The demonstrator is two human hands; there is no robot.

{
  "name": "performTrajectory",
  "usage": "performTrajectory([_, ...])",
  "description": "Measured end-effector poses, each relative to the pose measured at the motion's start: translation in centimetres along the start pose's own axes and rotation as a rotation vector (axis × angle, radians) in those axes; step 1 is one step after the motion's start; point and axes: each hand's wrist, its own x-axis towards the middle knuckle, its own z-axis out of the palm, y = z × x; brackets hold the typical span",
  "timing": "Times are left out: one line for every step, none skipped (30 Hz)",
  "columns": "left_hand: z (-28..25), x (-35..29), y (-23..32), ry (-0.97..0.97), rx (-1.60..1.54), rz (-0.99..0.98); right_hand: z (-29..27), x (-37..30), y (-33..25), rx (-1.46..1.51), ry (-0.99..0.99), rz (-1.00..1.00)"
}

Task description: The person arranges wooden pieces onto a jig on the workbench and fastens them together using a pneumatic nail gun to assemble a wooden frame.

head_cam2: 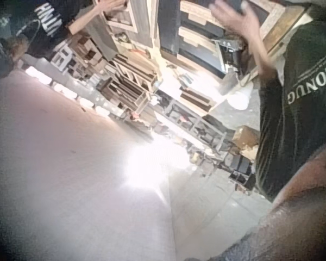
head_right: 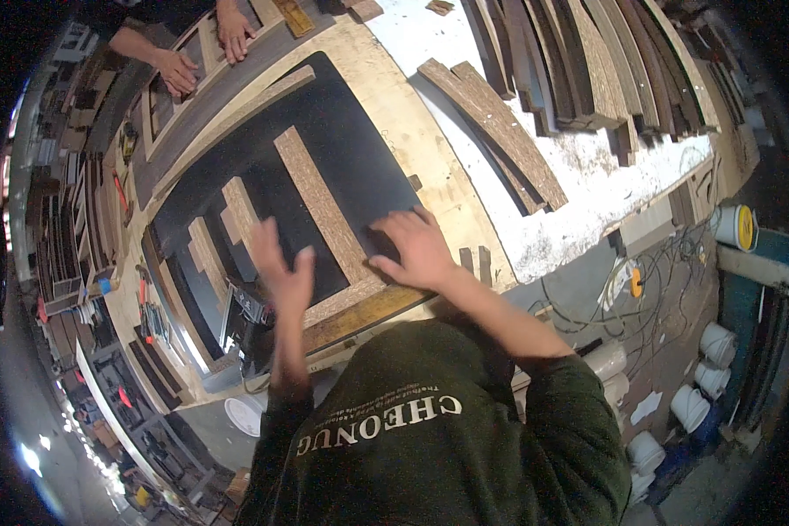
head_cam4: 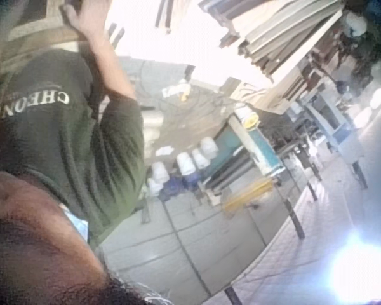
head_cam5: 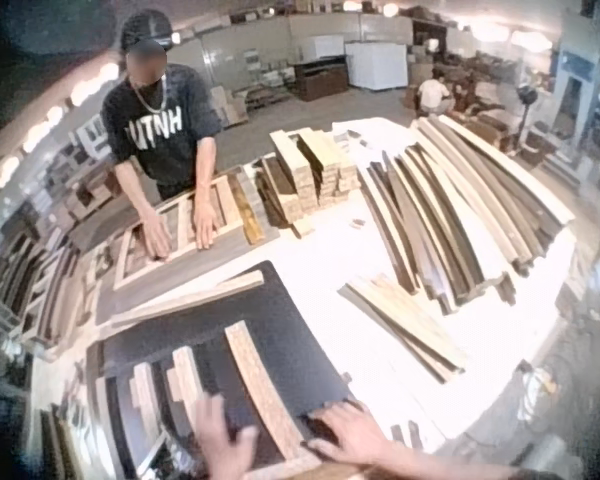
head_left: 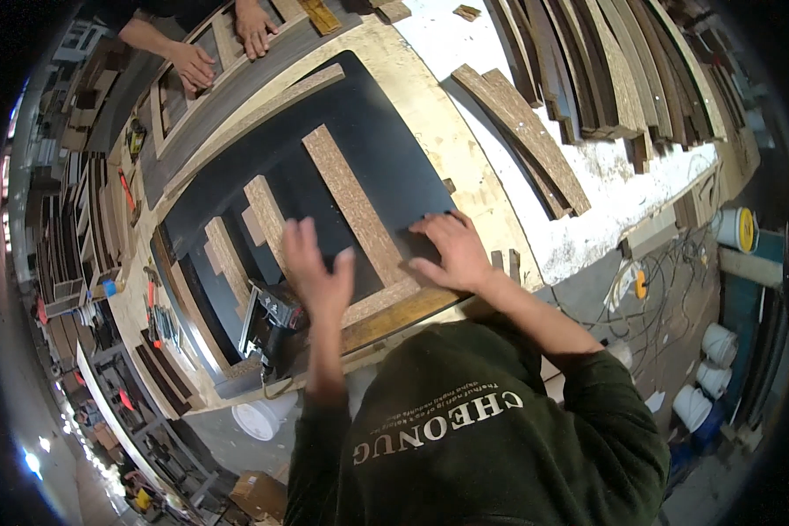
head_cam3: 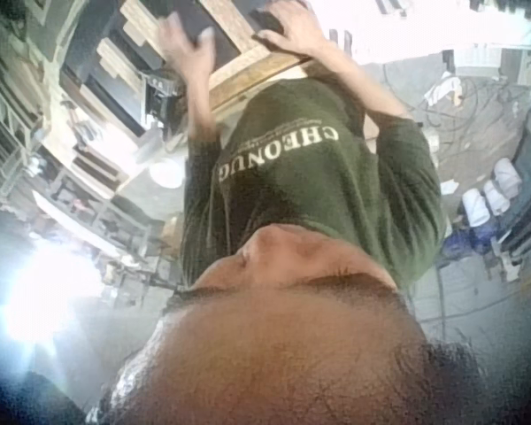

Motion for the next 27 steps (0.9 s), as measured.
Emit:
performTrajectory([-1.5, -1.9, -3.6, 0.202, -0.042, 0.121, 0.1, 1.0, 0.0, 0.008, -0.003, -0.022])
performTrajectory([-3.8, -3.4, -4.8, 0.19, 0.018, -0.153, 0.1, 2.0, 0.3, 0.023, -0.014, -0.038])
performTrajectory([-7.3, -3.4, -3.0, 0.111, 0.023, -0.176, 0.2, 2.9, 0.8, 0.034, -0.024, -0.046])
performTrajectory([-9.1, -5.4, -6.6, 0.094, 0.22, -0.11, 0.5, 4.1, 0.6, 0.037, -0.039, -0.075])
performTrajectory([-10.5, -7.1, -8.2, 0.027, 0.212, -0.17, 1.0, 5.2, 0.8, 0.035, -0.052, -0.092])
performTrajectory([-11.5, -8.1, -8.9, -0.069, 0.134, -0.35, 1.4, 6.5, 0.7, 0.024, -0.096, -0.099])
performTrajectory([-11.9, -9.0, -9.5, -0.159, 0.05, -0.534, 1.5, 7.7, 0.0, -0.038, -0.182, -0.067])
performTrajectory([-11.7, -9.8, -10.4, -0.15, 0.055, -0.545, 1.4, 9.0, -0.6, -0.08, -0.234, -0.061])
performTrajectory([-11.0, -10.4, -11.3, -0.205, 0.087, -0.408, 1.6, 10.1, -1.1, -0.125, -0.284, -0.054])
performTrajectory([-10.4, -10.6, -12.0, -0.265, 0.116, -0.267, 2.0, 11.0, -1.2, -0.152, -0.312, -0.069])
performTrajectory([-10.1, -10.5, -12.1, -0.263, 0.119, -0.272, 2.2, 11.8, -1.6, -0.15, -0.316, -0.074])
performTrajectory([-9.6, -10.4, -12.2, -0.277, 0.156, -0.293, 2.2, 12.5, -2.1, -0.21, -0.381, -0.082])
performTrajectory([-9.2, -10.2, -12.3, -0.292, 0.193, -0.311, 2.3, 13.1, -2.4, -0.271, -0.443, -0.088])
performTrajectory([-8.8, -10.1, -12.3, -0.266, 0.188, -0.266, 2.6, 13.6, -2.6, -0.283, -0.481, -0.092])
performTrajectory([-8.8, -10.1, -12.3, -0.269, 0.188, -0.264, 2.7, 13.8, -2.9, -0.282, -0.48, -0.089])
performTrajectory([-9.0, -9.4, -11.6, -0.309, 0.188, -0.307, 2.8, 14.1, -3.0, -0.269, -0.56, -0.054])
performTrajectory([-9.3, -8.5, -10.4, -0.354, 0.19, -0.348, 2.9, 14.2, -3.0, -0.253, -0.64, -0.016])
performTrajectory([-9.8, -7.4, -9.0, -0.358, 0.237, -0.386, 3.0, 14.3, -2.8, -0.268, -0.648, -0.021])
performTrajectory([-10.4, -6.7, -7.8, -0.36, 0.285, -0.428, 3.2, 14.3, -2.9, -0.262, -0.648, -0.01])
performTrajectory([-10.9, -6.7, -9.0, -0.328, 0.196, -0.446, 3.3, 14.3, -2.9, -0.273, -0.635, -0.034])
performTrajectory([-12.0, -6.7, -10.8, -0.475, 0.353, -0.458, 3.4, 14.2, -2.9, -0.284, -0.623, -0.059])
performTrajectory([-12.7, -7.1, -11.0, -0.323, 0.342, -0.257, 3.0, 14.3, -3.1, -0.285, -0.647, -0.05])
performTrajectory([-13.0, -7.4, -11.0, -0.17, 0.326, -0.057, 2.9, 14.2, -2.9, -0.278, -0.651, -0.044])
performTrajectory([-13.1, -7.6, -11.1, -0.179, 0.328, -0.058, 2.9, 14.2, -2.6, -0.286, -0.646, -0.051])
performTrajectory([-13.3, -7.0, -9.8, -0.272, 0.135, -0.206, 2.8, 14.3, -2.4, -0.292, -0.639, -0.056])
performTrajectory([-13.4, -6.2, -8.3, -0.363, -0.059, -0.353, 2.7, 14.2, -2.2, -0.283, -0.64, -0.047])
performTrajectory([-13.4, -5.4, -6.6, -0.375, -0.054, -0.351, 2.5, 14.2, -2.0, -0.277, -0.634, -0.051])
